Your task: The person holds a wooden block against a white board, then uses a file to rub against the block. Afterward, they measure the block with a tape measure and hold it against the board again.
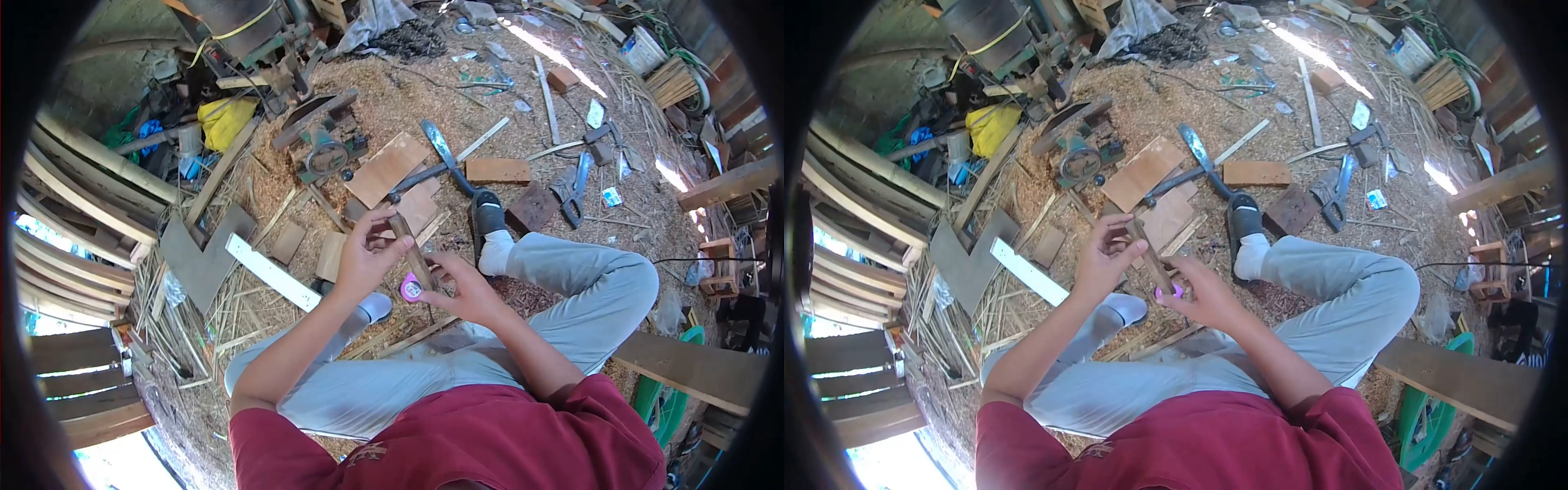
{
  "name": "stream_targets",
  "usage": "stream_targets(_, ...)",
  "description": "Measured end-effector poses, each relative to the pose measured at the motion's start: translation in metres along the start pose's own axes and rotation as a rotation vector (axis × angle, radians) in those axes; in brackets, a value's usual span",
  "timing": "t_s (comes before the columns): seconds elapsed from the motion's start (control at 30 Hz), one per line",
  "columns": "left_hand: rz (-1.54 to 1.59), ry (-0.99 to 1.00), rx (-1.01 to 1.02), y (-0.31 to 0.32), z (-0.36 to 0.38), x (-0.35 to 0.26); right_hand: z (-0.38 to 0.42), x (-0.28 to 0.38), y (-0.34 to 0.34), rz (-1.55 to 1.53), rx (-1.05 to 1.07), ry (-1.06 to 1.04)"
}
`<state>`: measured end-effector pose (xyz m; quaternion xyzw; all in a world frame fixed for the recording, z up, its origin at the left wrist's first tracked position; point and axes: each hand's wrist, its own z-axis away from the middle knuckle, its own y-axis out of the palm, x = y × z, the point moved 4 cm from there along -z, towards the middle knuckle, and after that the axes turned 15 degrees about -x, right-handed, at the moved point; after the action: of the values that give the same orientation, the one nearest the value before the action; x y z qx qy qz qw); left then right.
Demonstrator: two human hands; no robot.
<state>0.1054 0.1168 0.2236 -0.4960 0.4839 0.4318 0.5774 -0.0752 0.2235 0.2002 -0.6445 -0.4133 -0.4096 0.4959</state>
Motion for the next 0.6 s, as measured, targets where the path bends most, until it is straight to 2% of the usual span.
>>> stream_targets(0.13,0.159,-0.469,0.013,-0.004,0.002,0.025,0.001,0.002,-0.003,-0.047,0.068,-0.041)
stream_targets(0.27,0.274,-0.807,0.106,0.006,0.009,0.052,-0.003,0.001,-0.007,-0.057,0.063,0.001)
stream_targets(0.47,0.311,-0.925,0.119,0.013,0.013,0.071,-0.001,-0.004,-0.01,-0.135,0.056,0.096)
stream_targets(0.6,0.315,-0.911,0.073,0.011,0.012,0.073,-0.002,-0.011,-0.009,-0.137,0.031,0.076)
